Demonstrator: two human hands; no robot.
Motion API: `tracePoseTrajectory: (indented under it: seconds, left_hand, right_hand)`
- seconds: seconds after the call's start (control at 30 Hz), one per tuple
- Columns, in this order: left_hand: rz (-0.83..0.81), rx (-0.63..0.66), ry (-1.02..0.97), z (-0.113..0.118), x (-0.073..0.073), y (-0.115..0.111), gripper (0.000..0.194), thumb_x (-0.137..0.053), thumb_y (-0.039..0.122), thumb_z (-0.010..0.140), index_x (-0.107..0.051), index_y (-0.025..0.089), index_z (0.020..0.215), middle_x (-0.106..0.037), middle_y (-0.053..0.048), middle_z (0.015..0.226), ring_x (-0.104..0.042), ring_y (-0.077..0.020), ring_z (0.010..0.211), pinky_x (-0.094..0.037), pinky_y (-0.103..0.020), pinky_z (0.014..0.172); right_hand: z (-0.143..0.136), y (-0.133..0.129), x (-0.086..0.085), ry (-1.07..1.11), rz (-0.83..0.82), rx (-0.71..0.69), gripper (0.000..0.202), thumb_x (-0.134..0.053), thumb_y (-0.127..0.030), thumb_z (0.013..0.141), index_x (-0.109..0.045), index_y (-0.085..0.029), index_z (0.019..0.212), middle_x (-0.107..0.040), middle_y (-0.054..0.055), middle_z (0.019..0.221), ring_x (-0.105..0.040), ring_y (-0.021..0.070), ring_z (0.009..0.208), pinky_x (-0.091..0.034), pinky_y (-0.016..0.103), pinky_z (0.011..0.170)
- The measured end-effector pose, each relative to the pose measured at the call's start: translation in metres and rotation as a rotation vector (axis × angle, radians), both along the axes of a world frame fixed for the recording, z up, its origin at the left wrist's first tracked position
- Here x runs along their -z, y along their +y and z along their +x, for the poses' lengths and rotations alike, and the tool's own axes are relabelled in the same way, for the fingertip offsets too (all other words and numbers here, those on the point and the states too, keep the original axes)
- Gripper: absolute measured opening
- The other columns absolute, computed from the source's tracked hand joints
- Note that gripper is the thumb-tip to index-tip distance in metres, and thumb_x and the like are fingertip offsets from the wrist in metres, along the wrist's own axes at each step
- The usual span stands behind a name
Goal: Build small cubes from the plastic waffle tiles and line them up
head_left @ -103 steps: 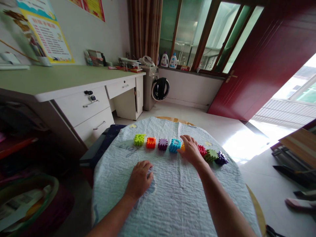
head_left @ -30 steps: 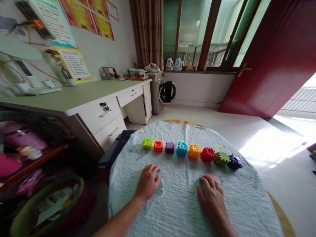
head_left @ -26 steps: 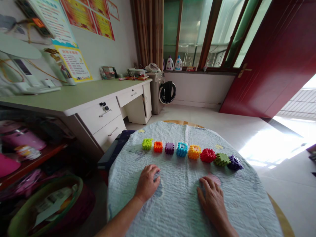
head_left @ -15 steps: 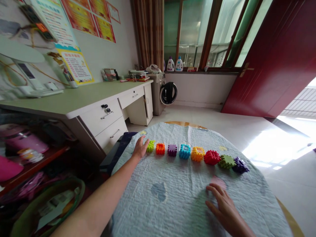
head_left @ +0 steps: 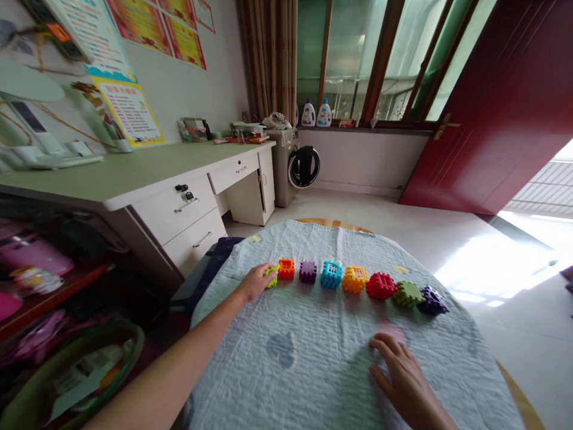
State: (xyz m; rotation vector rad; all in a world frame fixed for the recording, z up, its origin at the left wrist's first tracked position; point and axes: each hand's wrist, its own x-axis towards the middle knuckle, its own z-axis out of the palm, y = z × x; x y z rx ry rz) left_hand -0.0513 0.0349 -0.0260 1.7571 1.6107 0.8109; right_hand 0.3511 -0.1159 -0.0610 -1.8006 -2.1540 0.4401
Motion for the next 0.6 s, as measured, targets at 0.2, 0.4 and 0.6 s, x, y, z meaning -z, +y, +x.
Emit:
tracePoseTrajectory:
  seconds: [0.2, 0.4, 0.6]
  left_hand:
    - [0.123, 0.072, -0.003, 0.051, 0.013, -0.089, 0.045, -0.054, 0.045, 0.087, -0.057, 0.024, 0.127, -0.056, -0.010, 0.136, -0.048, -0.0253, 0.131, -0.038, -0.041, 0.112]
    - [0.342, 0.092, 0.001, 0.092, -0.002, -0.064, 0.044, -0.044, 0.043, 0.095, -0.050, 0.025, 0.135, -0.038, -0.010, 0.150, -0.034, -0.0252, 0.142, -0.031, -0.044, 0.117]
    - [0.134, -0.110, 0.205, 0.069, -0.009, 0.045, 0.039, -0.051, 0.044, 0.085, -0.067, 0.016, 0.107, -0.060, -0.015, 0.126, -0.047, -0.0301, 0.129, -0.031, -0.046, 0.114]
  right_hand:
    - [0.000, 0.001, -0.003, 0.030, -0.028, -0.016, 0.038, -0.056, -0.035, 0.076, -0.068, -0.027, 0.112, -0.062, 0.009, 0.129, -0.056, 0.0301, 0.117, -0.044, 0.044, 0.098]
    - [0.009, 0.004, -0.021, 0.154, -0.006, -0.019, 0.037, -0.053, -0.039, 0.081, -0.067, -0.023, 0.111, -0.062, 0.012, 0.126, -0.056, 0.0286, 0.120, -0.044, 0.043, 0.101]
    - [0.057, 0.028, -0.041, 0.296, 0.082, 0.298, 0.044, -0.054, -0.058, 0.079, -0.068, -0.023, 0.101, -0.071, 0.011, 0.103, -0.065, 0.0266, 0.095, -0.051, 0.041, 0.088]
